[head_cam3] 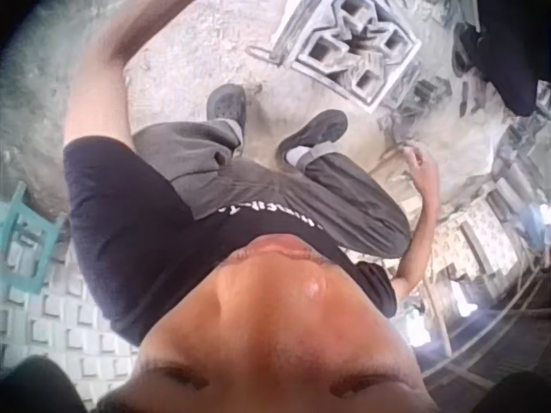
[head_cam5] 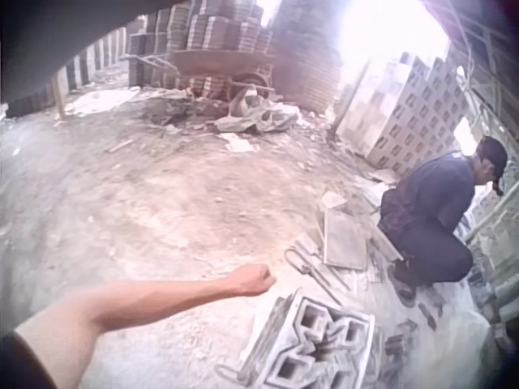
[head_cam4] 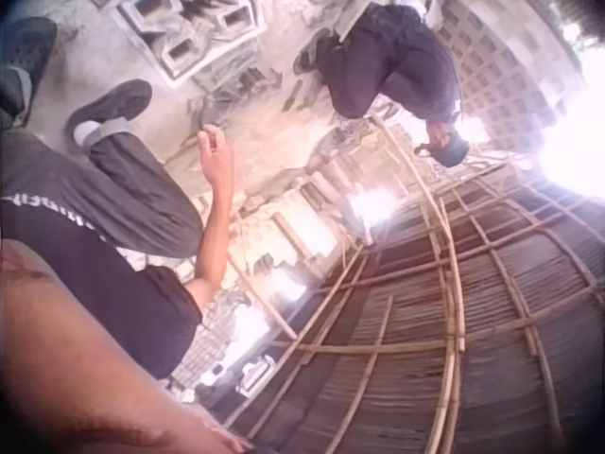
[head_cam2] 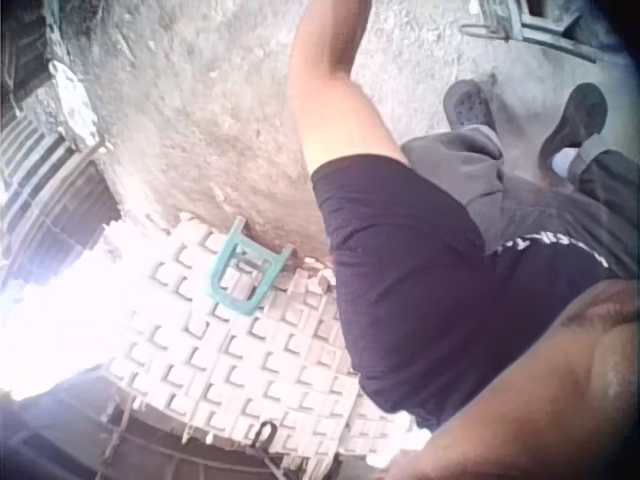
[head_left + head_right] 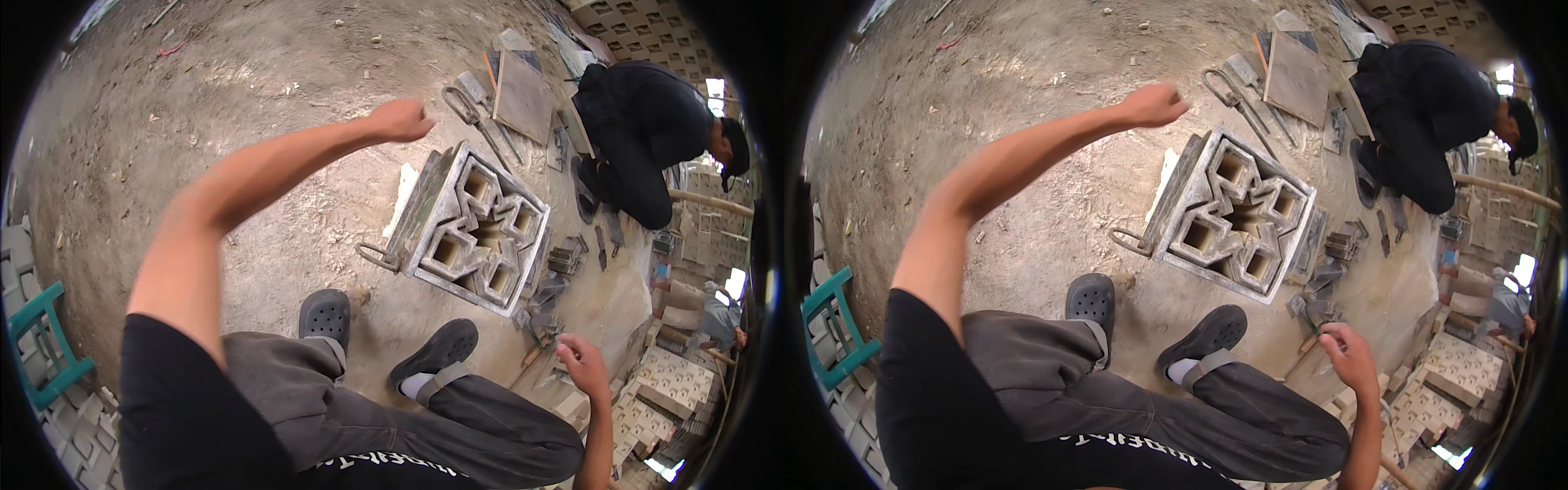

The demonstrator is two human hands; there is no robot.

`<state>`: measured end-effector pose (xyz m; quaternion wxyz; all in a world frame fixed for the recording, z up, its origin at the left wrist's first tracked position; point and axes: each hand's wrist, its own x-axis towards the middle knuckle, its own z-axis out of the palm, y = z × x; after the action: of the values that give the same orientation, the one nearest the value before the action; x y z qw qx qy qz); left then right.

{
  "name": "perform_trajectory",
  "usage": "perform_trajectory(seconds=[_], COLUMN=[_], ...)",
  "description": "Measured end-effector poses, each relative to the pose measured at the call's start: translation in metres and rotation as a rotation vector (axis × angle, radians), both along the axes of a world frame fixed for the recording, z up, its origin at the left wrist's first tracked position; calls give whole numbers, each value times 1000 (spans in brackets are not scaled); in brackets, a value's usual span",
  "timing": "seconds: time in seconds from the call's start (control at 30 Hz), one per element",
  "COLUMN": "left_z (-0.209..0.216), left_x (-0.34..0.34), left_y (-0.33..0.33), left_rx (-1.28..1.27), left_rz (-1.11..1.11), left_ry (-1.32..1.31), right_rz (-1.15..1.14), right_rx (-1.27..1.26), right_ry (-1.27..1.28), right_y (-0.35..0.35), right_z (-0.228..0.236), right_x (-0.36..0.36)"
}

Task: The person removes a decorative cement vent block from a metal mold, cleans the mold with a brush, and then reassembles the metal mold pieces for the next block.

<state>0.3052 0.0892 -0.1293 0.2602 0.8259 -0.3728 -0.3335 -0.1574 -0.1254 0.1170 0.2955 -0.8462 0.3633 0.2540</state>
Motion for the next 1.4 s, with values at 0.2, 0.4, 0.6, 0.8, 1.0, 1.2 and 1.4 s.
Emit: perform_trajectory(seconds=[0.2,0.4,0.6,0.8,1.0,1.2,1.4], left_z=[24,23,34,17,6,7,23], left_x=[-107,-174,-193,-156,-139,-151,-177], left_y=[129,161,146,125,86,95,109], left_rx=[-157,-331,-215,-93,347,89,1], left_rz=[-404,-378,-298,-457,-468,-555,-379], left_ry=[161,-200,-261,94,552,142,-281], right_rz=[530,639,264,373,182,235,340], right_rx=[197,340,456,521,561,521,440], right_ry=[18,-6,-91,-111,-30,-105,-141], right_y=[69,144,185,188,185,187,183], right_z=[-55,-148,-191,-218,-212,-219,-221], right_x=[64,84,84,61,46,37,35])
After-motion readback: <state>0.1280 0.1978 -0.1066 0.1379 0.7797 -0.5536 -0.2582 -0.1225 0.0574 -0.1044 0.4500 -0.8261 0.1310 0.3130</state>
